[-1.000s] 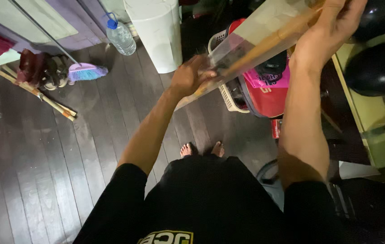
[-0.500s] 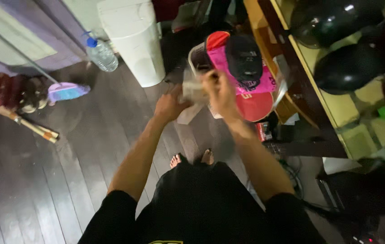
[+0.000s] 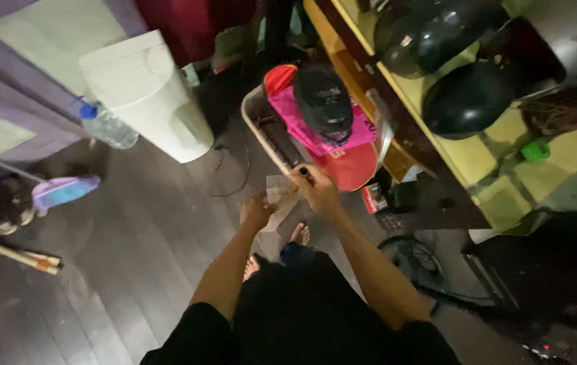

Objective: The person organizes various items including helmets, a drum, and sports equipment on a table and in a basket.

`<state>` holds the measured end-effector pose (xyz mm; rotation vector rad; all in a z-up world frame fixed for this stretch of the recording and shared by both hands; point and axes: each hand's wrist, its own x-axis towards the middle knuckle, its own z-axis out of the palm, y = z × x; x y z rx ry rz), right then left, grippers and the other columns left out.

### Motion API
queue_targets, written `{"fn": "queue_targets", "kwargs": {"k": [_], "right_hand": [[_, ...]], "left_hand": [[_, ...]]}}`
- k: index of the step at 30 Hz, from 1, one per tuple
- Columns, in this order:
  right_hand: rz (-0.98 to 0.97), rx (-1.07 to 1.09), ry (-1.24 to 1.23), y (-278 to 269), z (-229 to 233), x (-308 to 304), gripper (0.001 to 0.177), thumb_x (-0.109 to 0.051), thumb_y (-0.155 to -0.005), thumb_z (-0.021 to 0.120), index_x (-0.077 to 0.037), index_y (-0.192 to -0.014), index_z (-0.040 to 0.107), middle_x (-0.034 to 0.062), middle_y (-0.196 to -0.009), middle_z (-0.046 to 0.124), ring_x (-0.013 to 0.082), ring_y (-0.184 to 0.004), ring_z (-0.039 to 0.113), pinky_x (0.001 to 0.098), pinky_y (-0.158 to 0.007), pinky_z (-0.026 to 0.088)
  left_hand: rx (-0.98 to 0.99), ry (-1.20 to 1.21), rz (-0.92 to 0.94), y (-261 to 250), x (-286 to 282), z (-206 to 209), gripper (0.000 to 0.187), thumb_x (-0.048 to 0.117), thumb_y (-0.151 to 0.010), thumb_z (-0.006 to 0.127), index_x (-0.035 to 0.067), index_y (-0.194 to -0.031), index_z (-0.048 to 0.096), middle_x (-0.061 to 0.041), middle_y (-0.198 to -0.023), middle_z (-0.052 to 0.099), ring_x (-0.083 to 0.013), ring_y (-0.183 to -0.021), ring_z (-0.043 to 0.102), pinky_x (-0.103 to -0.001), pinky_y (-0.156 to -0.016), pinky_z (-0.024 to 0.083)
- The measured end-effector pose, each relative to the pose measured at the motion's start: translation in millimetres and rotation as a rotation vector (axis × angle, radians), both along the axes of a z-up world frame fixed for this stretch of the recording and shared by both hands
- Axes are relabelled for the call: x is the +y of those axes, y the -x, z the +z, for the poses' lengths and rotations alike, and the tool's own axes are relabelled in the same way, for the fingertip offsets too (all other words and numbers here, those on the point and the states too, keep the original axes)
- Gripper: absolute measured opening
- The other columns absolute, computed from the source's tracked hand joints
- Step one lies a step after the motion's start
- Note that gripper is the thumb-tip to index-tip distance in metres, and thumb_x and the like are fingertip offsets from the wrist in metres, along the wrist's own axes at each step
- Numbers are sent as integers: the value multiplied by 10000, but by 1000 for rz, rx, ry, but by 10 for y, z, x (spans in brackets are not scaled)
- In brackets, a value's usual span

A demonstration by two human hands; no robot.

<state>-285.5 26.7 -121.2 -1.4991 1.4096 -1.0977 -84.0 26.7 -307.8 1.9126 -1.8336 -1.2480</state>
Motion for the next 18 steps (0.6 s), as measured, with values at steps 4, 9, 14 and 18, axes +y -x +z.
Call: {"fn": "queue_targets", "kwargs": {"k": [4, 9, 14, 18], "right_hand": [[-167, -93, 151, 501, 377, -293, 201, -207, -1057, 567, -53, -1176, 613, 73, -987, 692, 147, -862, 674, 279, -758, 553], [-332, -463, 380, 1238, 1114, -793, 278, -320, -1135, 506, -77, -1269, 478, 50, -906, 570, 162, -732, 580, 312, -680, 528], [-524, -549, 514, 1786, 1720, -1313, 393, -467, -1121, 546, -103, -1249, 474, 48, -807, 520, 133, -577, 444, 303, -493, 367], [-516, -504, 570, 1965, 1902, -1596, 381, -460, -1141, 544, -101, -1265, 515, 39, -808, 517, 104, -594, 432, 278, -531, 377]], "left_hand": [[-101, -69, -187, 358, -464, -119, 639, 382, -849, 776, 193, -1419, 556, -171, -1324, 648, -389, -1184, 614, -506, -977, 501], [-141, -120, -290, 905, -1131, -107, 682, 424, -868, 759, 155, -1444, 513, -205, -1378, 587, -411, -1244, 547, -519, -1012, 444], [-193, -109, -350, 1447, -1668, 147, 732, 466, -886, 741, 117, -1469, 469, -240, -1431, 526, -433, -1303, 481, -533, -1047, 388], [-37, 203, -319, 1835, -1761, 793, 777, 500, -900, 727, 87, -1489, 434, -267, -1474, 477, -451, -1351, 428, -544, -1075, 343]]}}
